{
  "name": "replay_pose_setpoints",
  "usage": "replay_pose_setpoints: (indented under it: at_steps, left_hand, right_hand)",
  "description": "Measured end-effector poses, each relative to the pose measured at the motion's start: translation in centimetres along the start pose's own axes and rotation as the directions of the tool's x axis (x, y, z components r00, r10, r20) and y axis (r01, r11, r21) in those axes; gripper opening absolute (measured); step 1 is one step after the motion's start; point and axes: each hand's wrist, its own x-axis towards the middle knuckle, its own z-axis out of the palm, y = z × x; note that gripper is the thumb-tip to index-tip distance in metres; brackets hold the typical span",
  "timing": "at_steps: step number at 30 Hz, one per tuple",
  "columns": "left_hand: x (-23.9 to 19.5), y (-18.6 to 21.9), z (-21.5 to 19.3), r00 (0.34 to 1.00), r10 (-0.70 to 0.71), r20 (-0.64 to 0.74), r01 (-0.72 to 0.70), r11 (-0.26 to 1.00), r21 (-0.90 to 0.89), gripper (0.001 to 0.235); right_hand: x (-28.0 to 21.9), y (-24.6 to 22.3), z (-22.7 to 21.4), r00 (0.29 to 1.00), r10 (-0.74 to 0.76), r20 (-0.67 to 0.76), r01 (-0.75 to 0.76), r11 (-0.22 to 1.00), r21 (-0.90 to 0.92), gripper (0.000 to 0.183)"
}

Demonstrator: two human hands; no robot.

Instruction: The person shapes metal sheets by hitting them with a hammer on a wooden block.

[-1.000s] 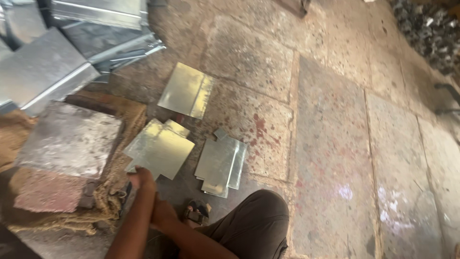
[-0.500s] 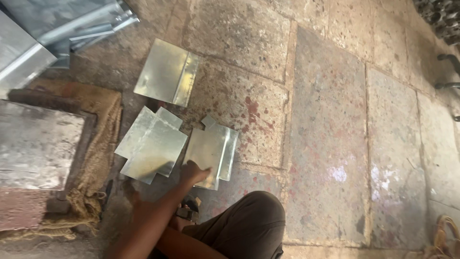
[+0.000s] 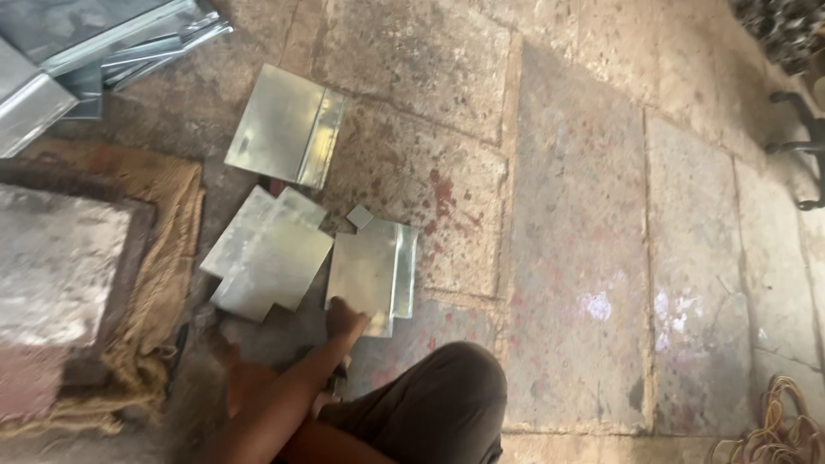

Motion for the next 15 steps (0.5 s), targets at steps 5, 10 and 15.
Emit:
replay_pose_setpoints:
  at_steps: [5,10,15]
  left_hand:
    - [-2.7,1.2,-1.2,0.848,0.381,-0.369,-0.326,0.923,0.205,0.128]
    - [-9.1,3.4,-4.6,0.791,0.545,0.277,-0.527,0.38,0.76,0.126]
    - [-4.9,4.3,-2.6,0.715,0.584,0.384,-0.59,0.209,0.78,0.066]
  right_hand:
    - [0.8,-2.3,-1.1,0.998,-0.065,-0.003,0.065,0.997,-0.046,0.035]
    - [0.4,0.2,-3.0,1.0,-0.009,-0.029,0.008,1.0,-0.03,0.035]
    - [3.1,-0.1,-6.3,0.999,0.008,-0.033,-0.011,0.998,-0.068,0.034]
